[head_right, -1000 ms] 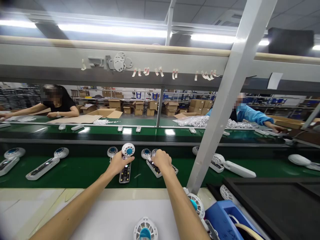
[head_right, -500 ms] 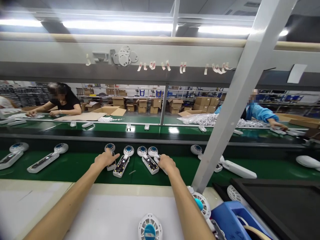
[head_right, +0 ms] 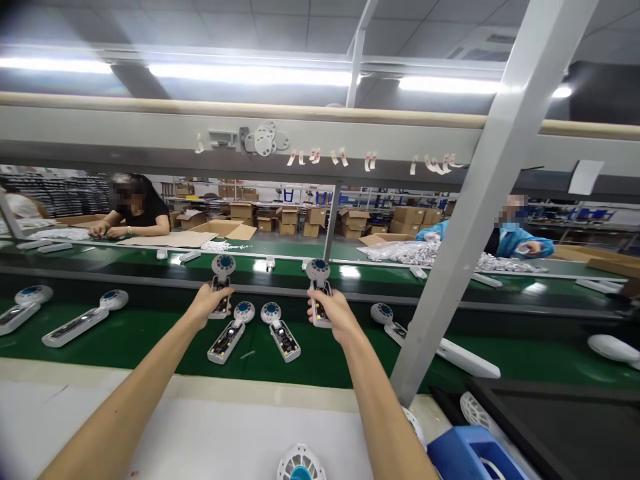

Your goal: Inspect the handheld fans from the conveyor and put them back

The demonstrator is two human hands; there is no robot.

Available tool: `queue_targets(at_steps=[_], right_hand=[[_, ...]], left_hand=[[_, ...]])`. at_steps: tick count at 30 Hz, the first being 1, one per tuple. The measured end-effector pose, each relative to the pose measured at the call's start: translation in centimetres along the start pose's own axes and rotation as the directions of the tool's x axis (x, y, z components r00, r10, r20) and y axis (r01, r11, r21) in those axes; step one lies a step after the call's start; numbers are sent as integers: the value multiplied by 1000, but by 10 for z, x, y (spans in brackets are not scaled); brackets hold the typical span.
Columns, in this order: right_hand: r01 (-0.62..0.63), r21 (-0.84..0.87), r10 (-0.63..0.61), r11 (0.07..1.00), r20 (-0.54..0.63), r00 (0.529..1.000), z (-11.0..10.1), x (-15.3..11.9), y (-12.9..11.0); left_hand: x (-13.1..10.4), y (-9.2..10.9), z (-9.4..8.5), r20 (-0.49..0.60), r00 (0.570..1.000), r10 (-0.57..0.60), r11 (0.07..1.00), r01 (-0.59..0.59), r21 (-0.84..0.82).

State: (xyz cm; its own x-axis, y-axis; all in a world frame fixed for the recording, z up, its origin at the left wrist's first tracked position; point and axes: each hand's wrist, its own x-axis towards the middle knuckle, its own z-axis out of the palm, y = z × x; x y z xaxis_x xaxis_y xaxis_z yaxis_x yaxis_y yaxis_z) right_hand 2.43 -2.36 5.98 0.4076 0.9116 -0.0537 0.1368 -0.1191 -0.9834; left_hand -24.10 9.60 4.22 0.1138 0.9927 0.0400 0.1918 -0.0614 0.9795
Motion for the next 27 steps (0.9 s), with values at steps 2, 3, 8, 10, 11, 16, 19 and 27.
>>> queue_targets(at_steps=[2, 3, 8, 10, 11, 16, 19, 27], right_hand=[[43, 166, -51, 985, 43, 998, 0, -16, -22], [38, 284, -65, 958, 83, 994, 0, -26, -31], [104, 418, -165, 902, 113, 980, 2, -69, -62], [169, 391, -224, 905, 100, 969, 5, -79, -67], [205, 390, -262, 898, 99, 960, 6, -82, -68], [363, 395, -436, 844, 111, 893, 11, -88, -69], [399, 387, -474, 831, 118, 872, 13, -91, -69], [403, 414, -507, 817, 181, 843, 19, -100, -71]], left_hand=[[-17, 28, 6, 93, 995, 34, 984, -17, -178], [-27, 40, 7, 141, 989, 50, 969, -14, -246], [-80, 82, 8, 467, 866, 180, 835, 117, -538], [-97, 89, 8, 507, 828, 239, 838, 88, -539], [-104, 92, 8, 511, 816, 271, 844, 54, -534], [-124, 98, 11, 490, 767, 414, 818, -78, -570], [-128, 100, 14, 462, 770, 440, 800, -103, -591], [-124, 98, 19, 463, 766, 447, 784, -87, -614]])
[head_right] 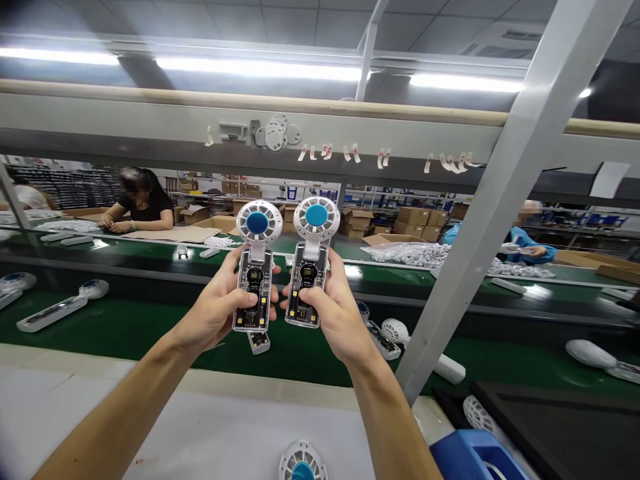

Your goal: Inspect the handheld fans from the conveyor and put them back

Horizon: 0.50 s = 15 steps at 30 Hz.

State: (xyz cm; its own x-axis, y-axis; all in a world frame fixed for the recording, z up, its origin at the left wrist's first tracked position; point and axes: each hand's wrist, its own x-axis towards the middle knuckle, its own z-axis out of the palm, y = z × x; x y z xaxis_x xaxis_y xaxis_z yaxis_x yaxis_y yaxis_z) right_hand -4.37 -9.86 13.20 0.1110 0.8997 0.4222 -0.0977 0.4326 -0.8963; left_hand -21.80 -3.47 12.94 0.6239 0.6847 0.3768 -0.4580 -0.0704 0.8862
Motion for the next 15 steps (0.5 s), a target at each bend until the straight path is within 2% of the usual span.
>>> queue_targets(at_steps=[7, 15], right_hand=[[9, 10, -9, 1000, 33, 999, 4, -2, 0], [-6, -8, 6, 1000, -7, 1000, 8, -1, 1]], left_hand=[[-1, 1, 1, 4, 1000, 27, 1000, -27, -12], [0, -2, 0, -20, 998, 55, 998, -56, -16]])
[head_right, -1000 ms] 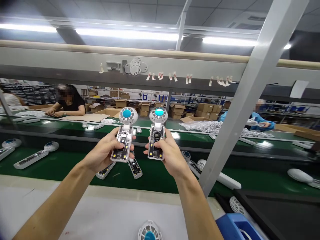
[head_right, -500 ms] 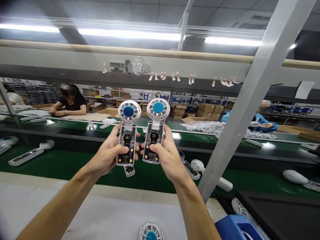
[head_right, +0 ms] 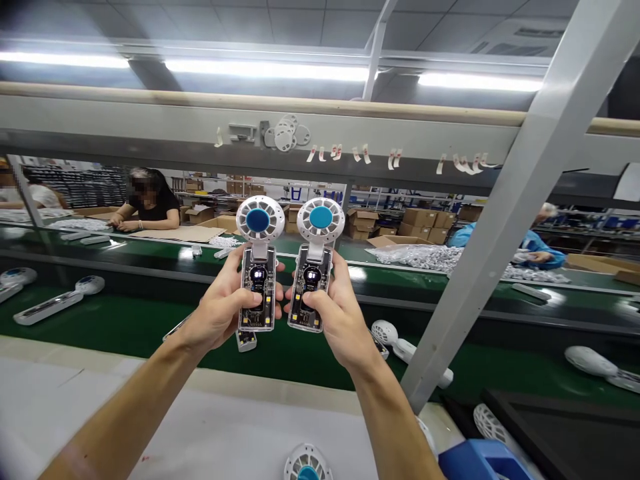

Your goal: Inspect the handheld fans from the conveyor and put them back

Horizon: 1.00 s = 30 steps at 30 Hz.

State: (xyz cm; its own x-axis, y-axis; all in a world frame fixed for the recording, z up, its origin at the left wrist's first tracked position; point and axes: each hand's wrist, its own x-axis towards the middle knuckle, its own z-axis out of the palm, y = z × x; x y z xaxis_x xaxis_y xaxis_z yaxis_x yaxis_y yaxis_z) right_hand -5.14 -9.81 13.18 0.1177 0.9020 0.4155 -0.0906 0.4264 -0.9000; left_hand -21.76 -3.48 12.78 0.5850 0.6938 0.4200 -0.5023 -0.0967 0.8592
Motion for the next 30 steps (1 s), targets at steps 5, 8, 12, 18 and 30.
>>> queue_targets(at_steps=[5, 8, 12, 18, 30], right_hand=[[0, 58, 2, 998, -26, 1000, -2, 1, 3], [-38, 21, 38, 999, -1, 999, -5, 0, 3], [-16, -8, 16, 1000, 18, 1000, -5, -1, 2], [-42, 15, 42, 999, -15, 999, -1, -3, 0], [-36, 19, 36, 999, -17, 999, -5, 0, 5]], left_hand=[[-1, 2, -1, 9, 1000, -2, 1000, 2, -25], [-1, 3, -2, 16, 1000, -5, 999, 5, -33], [0, 2, -5, -10, 1000, 22, 999, -22, -26], [2, 2, -4, -77, 997, 25, 999, -27, -32], [1, 1, -2, -80, 997, -1, 996, -6, -86]])
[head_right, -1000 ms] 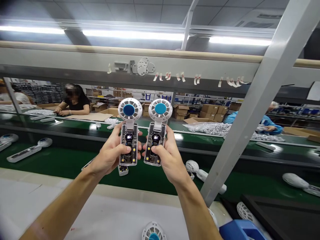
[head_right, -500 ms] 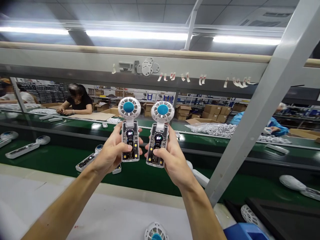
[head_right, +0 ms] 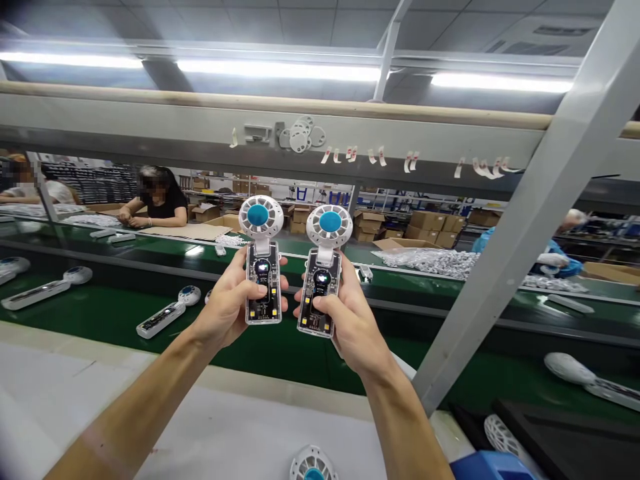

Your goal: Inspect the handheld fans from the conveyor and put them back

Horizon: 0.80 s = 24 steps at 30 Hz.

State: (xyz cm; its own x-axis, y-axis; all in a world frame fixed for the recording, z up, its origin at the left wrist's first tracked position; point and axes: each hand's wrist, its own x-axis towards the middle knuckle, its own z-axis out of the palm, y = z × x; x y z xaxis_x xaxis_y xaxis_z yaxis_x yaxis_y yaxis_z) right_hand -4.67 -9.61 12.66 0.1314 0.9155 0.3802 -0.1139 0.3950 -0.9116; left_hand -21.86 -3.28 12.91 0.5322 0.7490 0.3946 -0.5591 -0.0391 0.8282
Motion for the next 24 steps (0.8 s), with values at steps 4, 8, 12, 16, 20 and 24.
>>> queue_targets(at_steps=[4, 8, 12, 16, 20, 24], right_hand=[[-18, 20, 17, 1000, 18, 1000, 0, 0, 1], [-48, 21, 47, 999, 45, 998, 1, -1, 0], [-39, 28, 40, 999, -31, 999, 1, -2, -3], [-9, 32, 10, 999, -45, 999, 1, -2, -5], [-62, 162, 77, 985, -88, 993, 3, -2, -9], [-112, 168, 127, 979, -81, 989, -3, -6, -12]], left_hand=[[0, -3, 2, -3, 1000, 5, 1000, -5, -21], [1, -7, 4, 12, 1000, -3, 999, 4, -31], [-1, -7, 3, 26, 1000, -1, 1000, 1, -32], [-1, -10, 2, -6, 1000, 1, 1000, -1, -3], [5, -22, -4, -134, 983, 124, 972, -94, 214], [14, -33, -23, -161, 853, 497, 705, -289, 647]])
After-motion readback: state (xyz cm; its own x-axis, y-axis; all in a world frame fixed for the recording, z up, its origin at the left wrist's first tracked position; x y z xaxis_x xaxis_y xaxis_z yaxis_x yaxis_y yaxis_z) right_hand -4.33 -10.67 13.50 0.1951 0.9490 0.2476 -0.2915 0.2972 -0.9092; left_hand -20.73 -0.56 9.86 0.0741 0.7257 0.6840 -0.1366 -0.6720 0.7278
